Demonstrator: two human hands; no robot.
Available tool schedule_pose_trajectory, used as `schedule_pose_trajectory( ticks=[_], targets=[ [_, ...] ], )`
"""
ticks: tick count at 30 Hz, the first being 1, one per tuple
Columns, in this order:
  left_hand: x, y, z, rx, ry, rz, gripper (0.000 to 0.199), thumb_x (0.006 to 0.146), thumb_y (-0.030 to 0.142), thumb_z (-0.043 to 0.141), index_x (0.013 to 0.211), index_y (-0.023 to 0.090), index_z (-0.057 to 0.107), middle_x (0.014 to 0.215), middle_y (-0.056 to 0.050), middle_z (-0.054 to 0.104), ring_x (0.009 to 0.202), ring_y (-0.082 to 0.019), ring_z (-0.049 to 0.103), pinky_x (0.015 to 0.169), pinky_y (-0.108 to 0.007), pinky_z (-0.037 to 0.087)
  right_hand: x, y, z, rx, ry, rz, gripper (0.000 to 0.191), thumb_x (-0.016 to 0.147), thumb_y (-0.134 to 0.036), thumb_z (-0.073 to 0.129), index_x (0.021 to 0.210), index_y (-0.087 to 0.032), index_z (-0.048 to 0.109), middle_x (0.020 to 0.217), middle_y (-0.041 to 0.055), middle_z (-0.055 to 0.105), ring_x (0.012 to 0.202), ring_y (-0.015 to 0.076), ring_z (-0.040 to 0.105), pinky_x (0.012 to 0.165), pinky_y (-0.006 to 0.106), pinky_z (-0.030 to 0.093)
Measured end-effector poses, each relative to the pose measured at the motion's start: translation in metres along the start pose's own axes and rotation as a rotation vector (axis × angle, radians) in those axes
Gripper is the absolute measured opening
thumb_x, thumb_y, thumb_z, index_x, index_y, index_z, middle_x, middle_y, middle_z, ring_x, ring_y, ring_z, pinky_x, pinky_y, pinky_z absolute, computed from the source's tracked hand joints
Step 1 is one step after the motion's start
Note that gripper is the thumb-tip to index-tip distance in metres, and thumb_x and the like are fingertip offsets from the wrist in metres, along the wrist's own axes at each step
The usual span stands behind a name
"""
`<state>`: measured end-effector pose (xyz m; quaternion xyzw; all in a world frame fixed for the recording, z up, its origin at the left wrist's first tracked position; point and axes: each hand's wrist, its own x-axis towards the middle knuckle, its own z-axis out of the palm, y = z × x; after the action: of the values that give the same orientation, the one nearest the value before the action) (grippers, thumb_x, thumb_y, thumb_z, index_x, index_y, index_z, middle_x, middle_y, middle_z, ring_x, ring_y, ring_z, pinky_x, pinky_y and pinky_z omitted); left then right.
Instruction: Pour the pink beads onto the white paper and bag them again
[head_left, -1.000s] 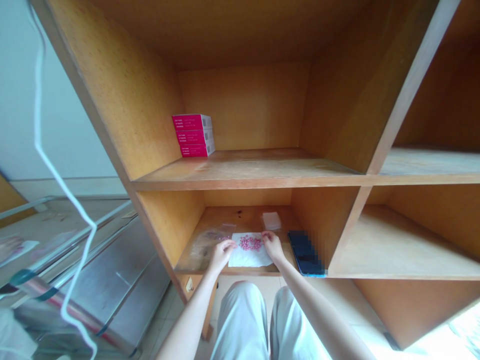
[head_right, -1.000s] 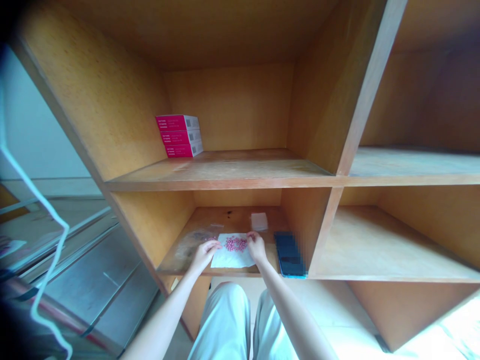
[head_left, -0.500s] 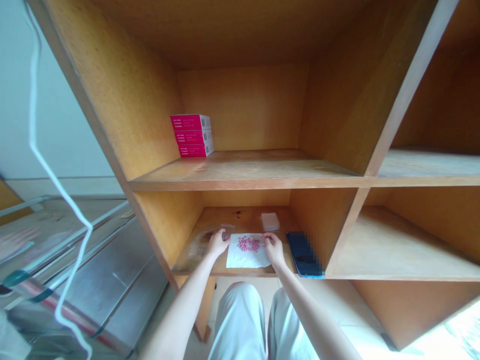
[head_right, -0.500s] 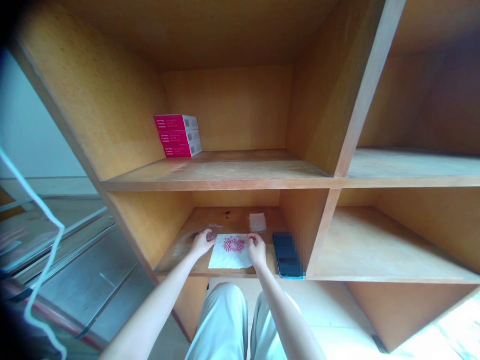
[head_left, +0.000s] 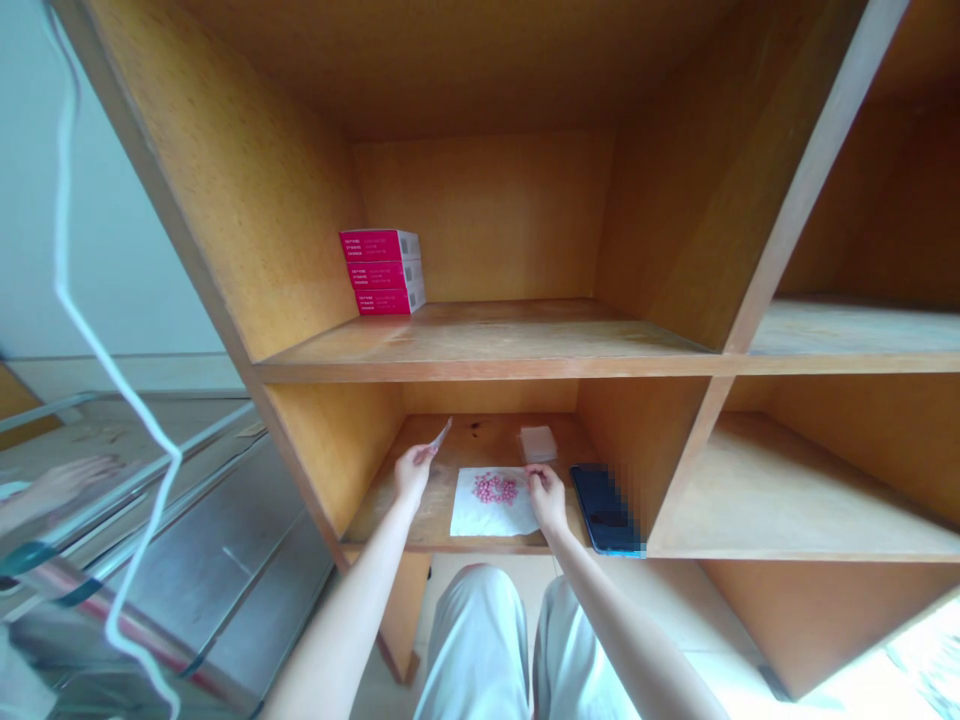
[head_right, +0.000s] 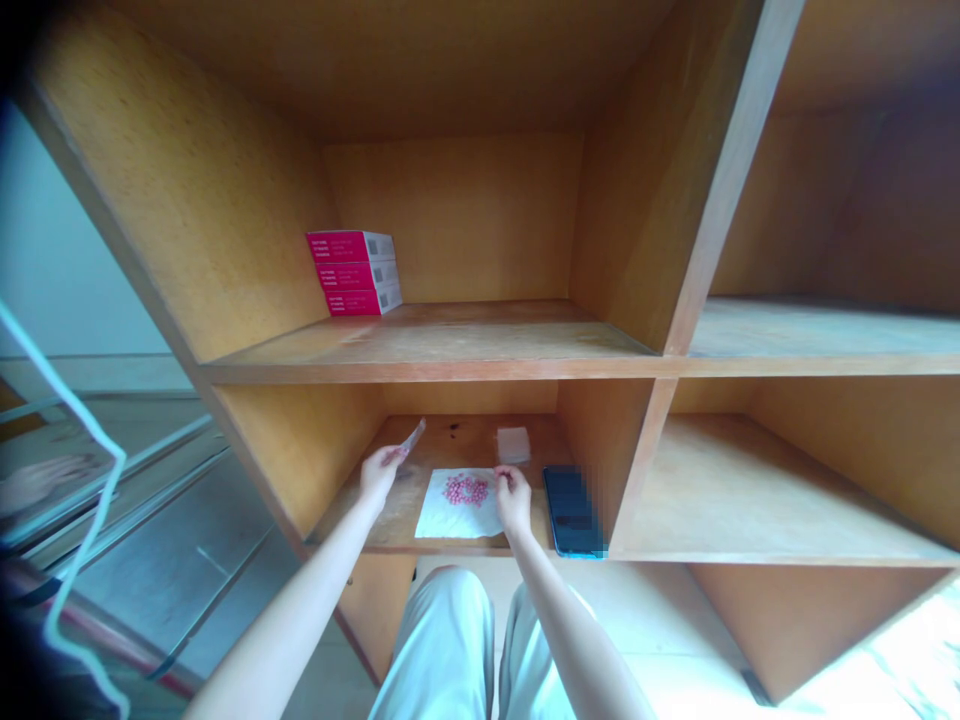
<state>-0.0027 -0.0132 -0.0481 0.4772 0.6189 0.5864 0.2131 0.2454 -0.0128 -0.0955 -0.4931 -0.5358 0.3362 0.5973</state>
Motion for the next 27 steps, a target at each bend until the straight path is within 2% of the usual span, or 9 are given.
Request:
schedule_pose_trajectory(
  ticks=[3,6,9,12,14,17,22,25,27],
  targets=[
    [-0.004,0.013,-0.01,-0.29,-0.064,-0.039,0.032,0.065,0.041,0.062,0.079,0.012,0.061,0.075,-0.007,0.066,0.071,-0.017,0.061,0.073,-0.03,0.045,0.001,-0.007,0.001,0.027,0.001,-0.031,0.02,0.07,-0.024,0.04,0.077,-0.017,0.058,0.079,0.0075,0.063,0.076,0.0203,0.058,0.071,0.031,0.044],
    [-0.009,0.025,-0.018,-0.516,-0.155,-0.129,0.035,0.064,0.039,0.066,0.083,0.011,0.059,0.08,-0.008,0.066,0.073,-0.016,0.062,0.075,-0.032,0.046,0.004,-0.021,0.01,0.08,-0.028,-0.042,0.02,0.07,-0.024,0.042,0.081,-0.017,0.057,0.082,0.0074,0.062,0.079,0.0199,0.058,0.074,0.032,0.044],
    [-0.015,0.033,-0.02,-0.594,-0.224,-0.203,0.034,0.065,0.038,0.066,0.085,0.011,0.058,0.081,-0.009,0.066,0.077,-0.018,0.063,0.077,-0.034,0.048,0.009,-0.044,0.024,0.14,-0.108,-0.029,0.022,0.071,-0.027,0.047,0.088,-0.018,0.057,0.087,0.0073,0.063,0.081,0.0191,0.058,0.076,0.032,0.045],
    [-0.022,0.037,-0.017,-0.621,-0.305,-0.222,0.032,0.067,0.036,0.065,0.085,0.011,0.058,0.081,-0.01,0.066,0.077,-0.019,0.063,0.077,-0.035,0.048,0.012,-0.07,0.038,0.213,-0.205,0.018,0.03,0.069,-0.033,0.055,0.095,-0.018,0.057,0.098,0.0087,0.062,0.086,0.0191,0.058,0.077,0.031,0.045],
    [-0.026,0.037,-0.015,-0.636,-0.33,-0.231,0.03,0.069,0.035,0.065,0.086,0.011,0.058,0.081,-0.01,0.066,0.076,-0.018,0.063,0.076,-0.035,0.049,0.013,-0.085,0.044,0.278,-0.295,0.082,0.031,0.067,-0.036,0.058,0.092,-0.018,0.059,0.094,0.0079,0.063,0.084,0.0184,0.059,0.074,0.029,0.045],
    [-0.031,0.036,-0.014,-0.64,-0.334,-0.261,0.026,0.07,0.033,0.064,0.085,0.011,0.059,0.078,-0.009,0.066,0.072,-0.016,0.063,0.073,-0.032,0.05,0.011,-0.095,0.048,0.332,-0.415,0.141,0.024,0.066,-0.036,0.058,0.078,-0.016,0.061,0.072,0.0038,0.064,0.067,0.0155,0.059,0.063,0.027,0.045],
    [-0.037,0.034,-0.017,-0.612,-0.317,-0.318,0.028,0.069,0.03,0.064,0.09,0.013,0.055,0.08,-0.009,0.065,0.066,-0.015,0.062,0.063,-0.029,0.051,0.004,-0.089,0.052,0.29,-0.412,0.166,0.02,0.062,-0.034,0.06,0.068,-0.015,0.061,0.057,-0.0005,0.058,0.049,0.0103,0.051,0.047,0.021,0.038],
    [-0.042,0.029,-0.016,-0.52,-0.221,-0.316,0.037,0.063,0.024,0.067,0.096,0.019,0.049,0.095,-0.007,0.062,0.067,-0.013,0.062,0.055,-0.024,0.047,-0.005,-0.084,0.056,0.251,-0.459,0.261,0.021,0.063,-0.035,0.058,0.068,-0.015,0.06,0.046,-0.0034,0.051,0.038,0.0077,0.041,0.038,0.02,0.03],
    [-0.044,0.023,-0.014,-0.439,-0.151,-0.288,0.038,0.059,0.019,0.066,0.093,0.021,0.048,0.103,-0.005,0.059,0.067,-0.01,0.06,0.052,-0.019,0.043,-0.011,-0.082,0.059,0.253,-0.461,0.305,0.018,0.062,-0.032,0.06,0.068,-0.015,0.058,0.045,-0.0038,0.05,0.037,0.0075,0.041,0.037,0.02,0.029]
  ],
)
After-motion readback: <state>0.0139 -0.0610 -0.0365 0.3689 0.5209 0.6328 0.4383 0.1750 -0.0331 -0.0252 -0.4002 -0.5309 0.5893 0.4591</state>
